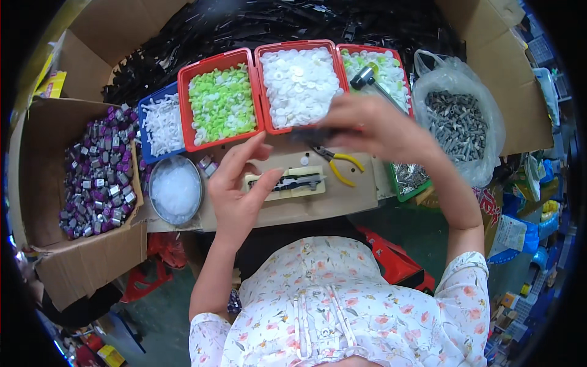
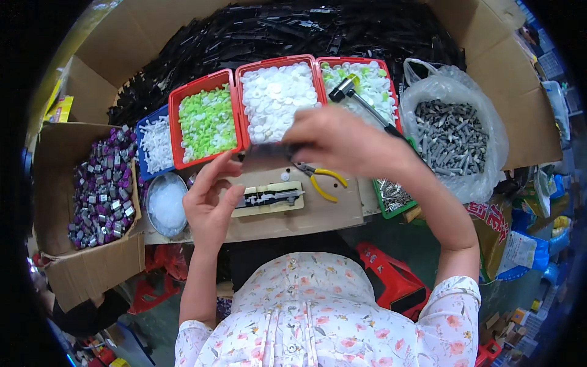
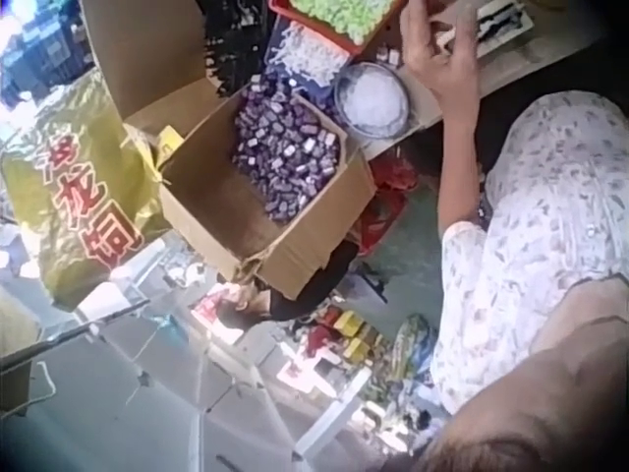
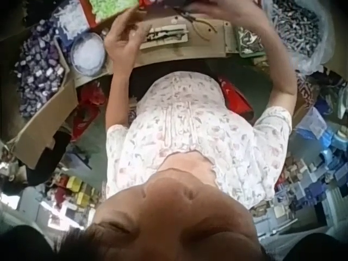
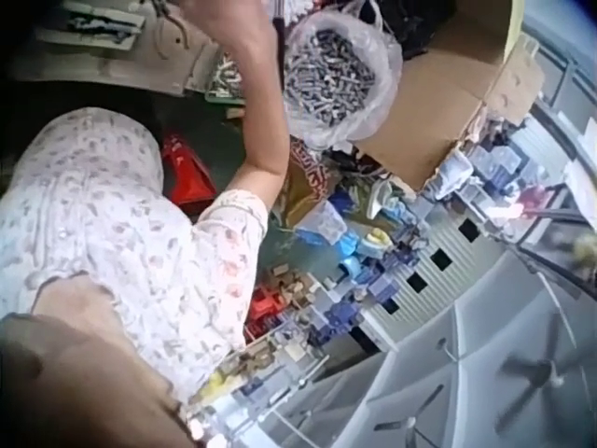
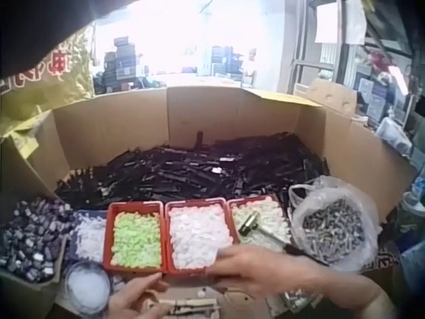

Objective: Assemble small plastic and metal components at a workbench.

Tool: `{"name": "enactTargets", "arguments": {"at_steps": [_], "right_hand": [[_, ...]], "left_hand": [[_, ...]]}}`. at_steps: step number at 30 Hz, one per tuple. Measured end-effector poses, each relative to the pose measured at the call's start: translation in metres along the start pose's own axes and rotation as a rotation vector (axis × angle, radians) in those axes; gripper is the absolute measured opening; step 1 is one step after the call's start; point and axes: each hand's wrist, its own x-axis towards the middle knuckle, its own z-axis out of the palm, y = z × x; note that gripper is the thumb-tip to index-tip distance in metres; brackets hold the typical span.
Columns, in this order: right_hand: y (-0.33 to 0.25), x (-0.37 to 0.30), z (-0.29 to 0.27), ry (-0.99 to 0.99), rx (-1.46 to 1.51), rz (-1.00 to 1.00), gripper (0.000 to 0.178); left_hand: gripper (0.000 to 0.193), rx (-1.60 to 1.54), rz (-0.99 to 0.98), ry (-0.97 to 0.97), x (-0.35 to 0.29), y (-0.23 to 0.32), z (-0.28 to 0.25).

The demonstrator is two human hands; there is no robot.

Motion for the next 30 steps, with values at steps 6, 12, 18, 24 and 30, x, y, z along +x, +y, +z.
{"name": "enactTargets", "arguments": {"at_steps": [6, 12, 18, 24, 30], "right_hand": [[-0.023, 0.008, 0.038, 0.048, -0.028, -0.023, 0.032], [-0.045, -0.003, 0.063, 0.241, -0.349, -0.079, 0.042], [-0.033, -0.018, 0.085, 0.235, -0.261, -0.011, 0.041], [-0.023, -0.018, 0.113, 0.151, -0.174, 0.038, 0.035], [-0.021, -0.011, 0.121, 0.111, -0.212, 0.055, 0.033]], "left_hand": [[0.019, -0.293, -0.122, -0.015, -0.007, -0.011, 0.000], [0.013, -0.629, -0.357, 0.111, -0.014, -0.015, -0.009], [0.017, -0.012, -0.090, 0.153, -0.021, -0.020, -0.032], [0.015, 0.250, 0.019, 0.206, -0.030, -0.026, -0.043], [0.014, 0.411, 0.164, 0.198, -0.030, -0.026, -0.038]]}}
